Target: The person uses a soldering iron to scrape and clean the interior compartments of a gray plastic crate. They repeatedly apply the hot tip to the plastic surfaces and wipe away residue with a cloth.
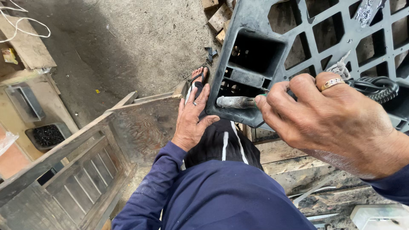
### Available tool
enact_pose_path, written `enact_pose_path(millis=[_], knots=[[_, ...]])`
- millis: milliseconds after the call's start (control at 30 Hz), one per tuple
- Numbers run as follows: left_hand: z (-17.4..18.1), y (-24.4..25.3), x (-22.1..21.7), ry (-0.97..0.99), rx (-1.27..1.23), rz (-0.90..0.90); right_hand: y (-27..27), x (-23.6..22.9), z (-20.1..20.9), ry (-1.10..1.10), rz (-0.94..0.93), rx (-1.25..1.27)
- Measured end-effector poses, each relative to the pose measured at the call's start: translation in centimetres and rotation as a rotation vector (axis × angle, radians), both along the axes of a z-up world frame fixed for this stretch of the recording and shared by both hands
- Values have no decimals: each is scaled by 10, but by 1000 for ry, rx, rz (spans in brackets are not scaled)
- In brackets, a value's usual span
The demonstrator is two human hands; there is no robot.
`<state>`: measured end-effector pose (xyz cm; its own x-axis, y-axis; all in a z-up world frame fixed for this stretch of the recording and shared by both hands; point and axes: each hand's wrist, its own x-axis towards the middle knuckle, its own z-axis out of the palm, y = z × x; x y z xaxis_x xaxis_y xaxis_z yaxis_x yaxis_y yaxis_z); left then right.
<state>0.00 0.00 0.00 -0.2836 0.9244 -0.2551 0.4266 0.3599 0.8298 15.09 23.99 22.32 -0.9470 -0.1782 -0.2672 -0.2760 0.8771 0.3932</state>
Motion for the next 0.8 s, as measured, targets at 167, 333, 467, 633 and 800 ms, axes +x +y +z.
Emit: enact_pose_path(millis=[167,333,467,633,800], knots=[[3,1,-1,3,-1,4,6,-3,-1,-72,-54,5],[5,2,-1,10,4,1,11,-5,0,-108,-110,-40],[5,3,-1,3,-12,1,13,-6,0,-116,-108,-1],[5,2,-1,0,-7,2,16,-8,-1,-108,-107,18],[3,2,-2,5,-11,-7,22,-8,1,-136,-99,55]])
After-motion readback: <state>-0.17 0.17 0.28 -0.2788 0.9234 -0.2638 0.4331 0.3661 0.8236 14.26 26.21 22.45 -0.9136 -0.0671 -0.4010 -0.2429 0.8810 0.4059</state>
